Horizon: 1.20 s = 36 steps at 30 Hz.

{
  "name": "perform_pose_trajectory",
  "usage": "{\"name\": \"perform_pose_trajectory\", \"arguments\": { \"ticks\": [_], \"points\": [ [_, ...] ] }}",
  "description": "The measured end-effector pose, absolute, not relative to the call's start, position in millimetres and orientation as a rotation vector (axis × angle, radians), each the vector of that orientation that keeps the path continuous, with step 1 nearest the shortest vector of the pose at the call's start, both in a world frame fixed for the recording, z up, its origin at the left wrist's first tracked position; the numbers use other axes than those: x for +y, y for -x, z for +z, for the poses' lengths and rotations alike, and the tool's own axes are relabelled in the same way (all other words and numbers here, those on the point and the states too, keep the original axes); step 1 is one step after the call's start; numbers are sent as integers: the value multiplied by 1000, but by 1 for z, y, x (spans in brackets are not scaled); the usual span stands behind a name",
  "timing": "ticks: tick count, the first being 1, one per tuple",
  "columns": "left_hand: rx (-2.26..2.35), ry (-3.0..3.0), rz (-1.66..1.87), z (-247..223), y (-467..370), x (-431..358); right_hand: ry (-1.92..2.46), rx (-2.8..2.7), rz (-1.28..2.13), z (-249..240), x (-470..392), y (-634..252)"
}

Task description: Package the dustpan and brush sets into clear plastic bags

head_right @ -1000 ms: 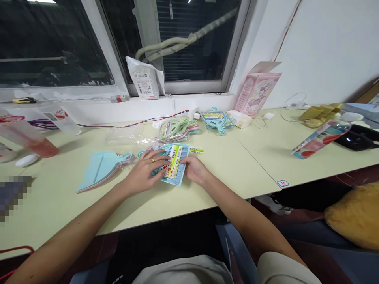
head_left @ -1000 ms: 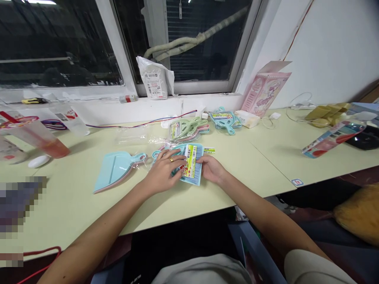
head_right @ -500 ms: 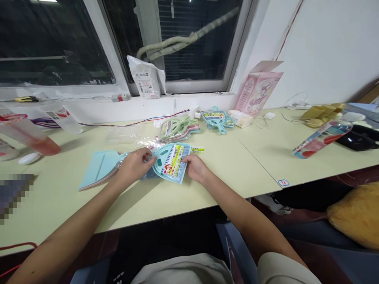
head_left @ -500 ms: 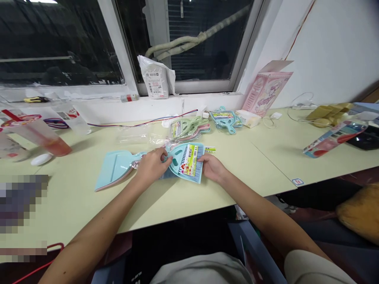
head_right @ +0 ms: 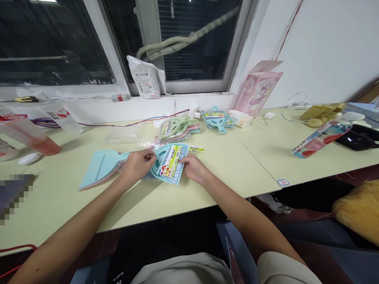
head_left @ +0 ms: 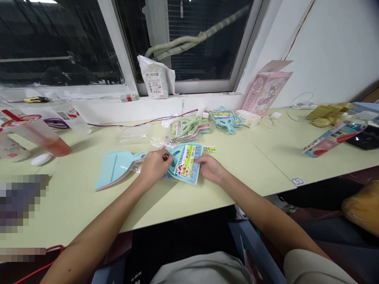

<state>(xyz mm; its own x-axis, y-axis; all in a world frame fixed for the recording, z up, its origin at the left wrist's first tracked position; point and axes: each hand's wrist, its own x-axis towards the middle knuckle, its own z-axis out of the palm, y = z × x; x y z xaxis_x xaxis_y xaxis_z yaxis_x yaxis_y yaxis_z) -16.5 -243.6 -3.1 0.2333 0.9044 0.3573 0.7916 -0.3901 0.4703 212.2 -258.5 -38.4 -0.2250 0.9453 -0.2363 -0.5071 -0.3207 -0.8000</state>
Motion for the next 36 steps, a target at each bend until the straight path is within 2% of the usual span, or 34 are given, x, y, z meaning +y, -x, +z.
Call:
{"name": "perform_pose_trajectory", "arguments": {
  "ticks": [18, 23, 26, 31, 36],
  "points": [
    [1515, -2199, 932, -6, 7, -252, 761, -798, 1823, -44, -259, -207],
    [1600, -2212, 1259, 5, 37, -234, 762, -774, 1771, -43, -255, -214],
    [1684, -1906, 1382, 14, 57, -222, 773, -748, 1761, -42, -253, -220],
    [1365, -1232, 1124, 22, 67, -220, 799, -733, 1755, -41, -250, -226],
    [1140, -1119, 932, 13, 63, -217, 776, -791, 1771, -40, -250, -229]
  ]
}}
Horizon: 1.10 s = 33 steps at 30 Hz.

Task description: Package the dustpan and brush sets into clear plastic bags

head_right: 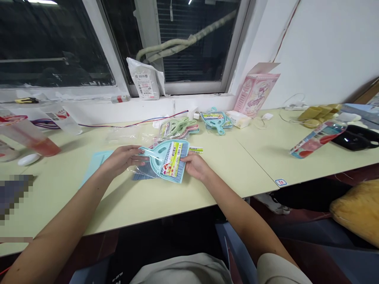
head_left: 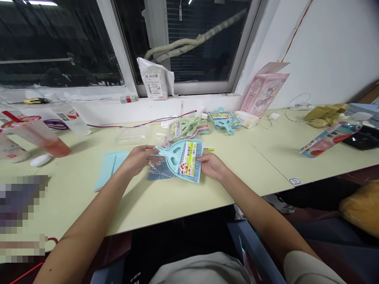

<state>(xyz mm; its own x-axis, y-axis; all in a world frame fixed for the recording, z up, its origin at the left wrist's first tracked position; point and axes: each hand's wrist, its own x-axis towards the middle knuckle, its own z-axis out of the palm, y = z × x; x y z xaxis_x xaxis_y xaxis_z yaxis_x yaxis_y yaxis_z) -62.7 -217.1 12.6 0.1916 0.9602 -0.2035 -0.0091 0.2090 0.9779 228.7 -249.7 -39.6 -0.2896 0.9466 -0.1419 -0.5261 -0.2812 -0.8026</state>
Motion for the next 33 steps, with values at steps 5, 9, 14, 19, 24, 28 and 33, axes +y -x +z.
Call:
{"name": "perform_pose_trajectory", "arguments": {
  "ticks": [5, 9, 14, 19, 24, 28, 33],
  "points": [
    [1055, -1069, 893, 3, 58, -216, 762, -847, 1780, -39, -251, -228],
    [1030, -1015, 884, 1, 56, -216, 757, -852, 1764, -40, -250, -227],
    [1063, -875, 881, 2, 57, -213, 753, -843, 1752, -40, -248, -228],
    [1072, -828, 911, 3, 54, -214, 769, -831, 1738, -40, -247, -228],
    [1060, -840, 1038, -3, 53, -214, 789, -760, 1534, -36, -245, -231],
    [1038, -841, 1071, -7, 57, -210, 964, -735, 1291, -37, -242, -236],
    [1040, -841, 1071, -2, 55, -212, 1093, -852, 1437, -38, -242, -234]
  ]
}}
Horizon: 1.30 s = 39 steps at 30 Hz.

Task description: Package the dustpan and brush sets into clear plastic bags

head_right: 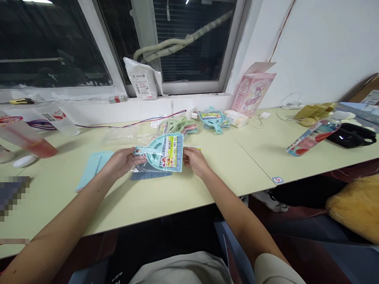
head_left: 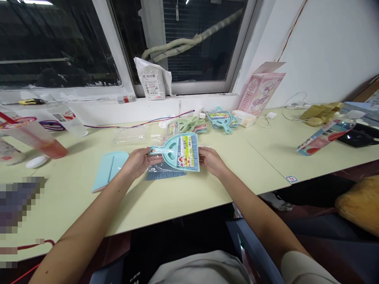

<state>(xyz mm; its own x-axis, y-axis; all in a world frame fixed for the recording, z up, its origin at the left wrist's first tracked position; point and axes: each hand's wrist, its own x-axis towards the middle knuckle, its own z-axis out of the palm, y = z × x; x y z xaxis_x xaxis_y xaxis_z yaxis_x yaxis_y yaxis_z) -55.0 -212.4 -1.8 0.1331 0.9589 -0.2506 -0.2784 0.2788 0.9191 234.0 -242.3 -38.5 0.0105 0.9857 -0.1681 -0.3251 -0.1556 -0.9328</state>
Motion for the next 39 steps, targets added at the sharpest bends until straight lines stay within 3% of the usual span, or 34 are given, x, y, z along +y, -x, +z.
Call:
{"name": "perform_pose_trajectory", "arguments": {
  "ticks": [7, 30, 39],
  "points": [
    [1053, -833, 1037, 4, 49, -218, 1146, -852, 1610, -30, -250, -229],
    [1091, -906, 1113, -3, 53, -217, 1129, -778, 1373, -27, -243, -251],
    [1116, -913, 1123, -5, 52, -217, 1145, -812, 1446, -32, -241, -259]
  ]
}}
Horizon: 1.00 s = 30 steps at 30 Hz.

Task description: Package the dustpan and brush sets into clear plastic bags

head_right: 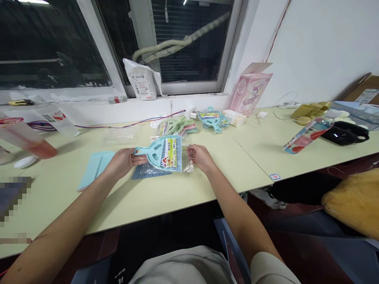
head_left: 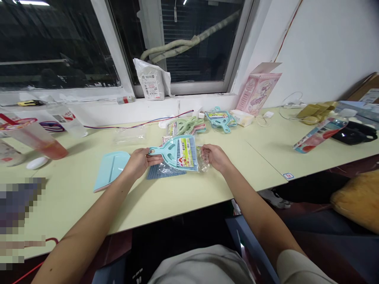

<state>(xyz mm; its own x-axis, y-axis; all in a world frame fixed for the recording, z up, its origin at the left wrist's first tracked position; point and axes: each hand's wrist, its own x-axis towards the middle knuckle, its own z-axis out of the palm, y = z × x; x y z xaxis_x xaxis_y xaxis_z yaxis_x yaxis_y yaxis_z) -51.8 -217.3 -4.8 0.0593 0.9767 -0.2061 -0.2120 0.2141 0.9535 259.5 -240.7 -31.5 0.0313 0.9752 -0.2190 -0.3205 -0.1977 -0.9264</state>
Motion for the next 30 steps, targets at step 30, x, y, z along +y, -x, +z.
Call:
{"name": "perform_pose_trajectory", "arguments": {
  "ticks": [30],
  "points": [
    [990, -1539, -32, 17, 43, -254, 1425, -1483, 1176, -54, -243, -305]
  ]
}}
